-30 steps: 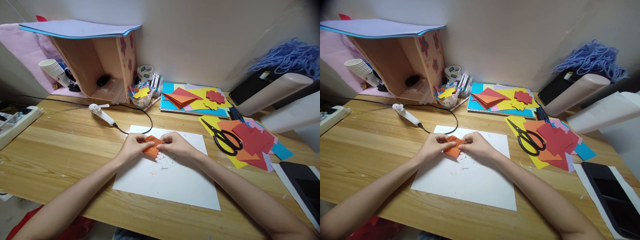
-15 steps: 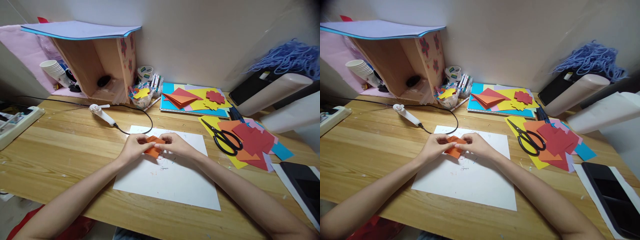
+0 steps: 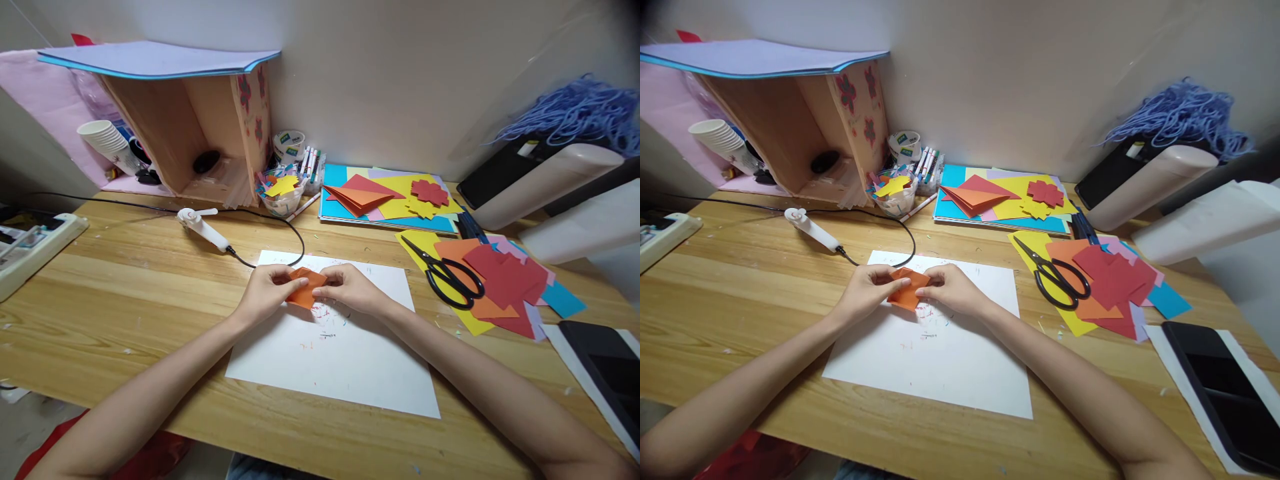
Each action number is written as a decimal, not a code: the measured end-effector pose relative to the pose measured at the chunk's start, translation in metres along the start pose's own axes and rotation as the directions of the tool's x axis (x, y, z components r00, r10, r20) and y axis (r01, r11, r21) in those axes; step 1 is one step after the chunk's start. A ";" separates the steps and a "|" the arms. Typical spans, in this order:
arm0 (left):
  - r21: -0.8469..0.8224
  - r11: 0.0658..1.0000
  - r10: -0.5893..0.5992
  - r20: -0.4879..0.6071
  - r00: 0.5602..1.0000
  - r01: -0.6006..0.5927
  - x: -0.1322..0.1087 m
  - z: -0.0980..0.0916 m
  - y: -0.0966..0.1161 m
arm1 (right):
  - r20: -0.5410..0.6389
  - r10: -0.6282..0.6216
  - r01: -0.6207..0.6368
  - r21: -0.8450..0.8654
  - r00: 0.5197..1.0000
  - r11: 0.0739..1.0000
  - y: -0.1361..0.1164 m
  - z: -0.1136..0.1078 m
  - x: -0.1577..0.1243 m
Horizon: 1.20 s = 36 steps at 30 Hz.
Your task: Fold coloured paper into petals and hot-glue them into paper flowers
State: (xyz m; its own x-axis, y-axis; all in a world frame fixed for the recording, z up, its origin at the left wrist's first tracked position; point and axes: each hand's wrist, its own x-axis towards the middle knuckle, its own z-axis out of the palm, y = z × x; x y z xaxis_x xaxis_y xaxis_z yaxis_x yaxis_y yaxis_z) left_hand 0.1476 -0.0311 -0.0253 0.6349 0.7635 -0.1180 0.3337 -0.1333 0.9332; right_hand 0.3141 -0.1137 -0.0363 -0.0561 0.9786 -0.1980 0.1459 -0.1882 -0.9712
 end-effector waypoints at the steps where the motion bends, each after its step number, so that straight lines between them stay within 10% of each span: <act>1: 0.005 1.000 0.001 -0.010 1.000 -0.001 0.001 0.000 -0.001 | 0.015 0.000 0.000 0.021 1.000 1.000 0.000 -0.001 0.000; 13: -0.042 0.999 -0.024 -0.056 0.998 0.021 0.002 -0.003 -0.002 | 0.135 0.000 -0.012 0.082 0.991 0.997 -0.008 -0.007 -0.002; 36: -0.133 0.986 -0.084 0.159 0.984 0.105 -0.001 0.001 0.000 | -0.175 0.014 0.001 0.087 0.984 0.996 -0.002 0.007 -0.002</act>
State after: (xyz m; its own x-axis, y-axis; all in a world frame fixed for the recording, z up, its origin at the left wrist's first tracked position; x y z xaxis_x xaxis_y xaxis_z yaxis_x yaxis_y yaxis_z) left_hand 0.1478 -0.0327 -0.0257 0.7077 0.6615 -0.2482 0.3032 0.0329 0.9523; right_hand 0.3074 -0.1158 -0.0353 0.1197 0.9754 -0.1854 0.0596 -0.1934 -0.9793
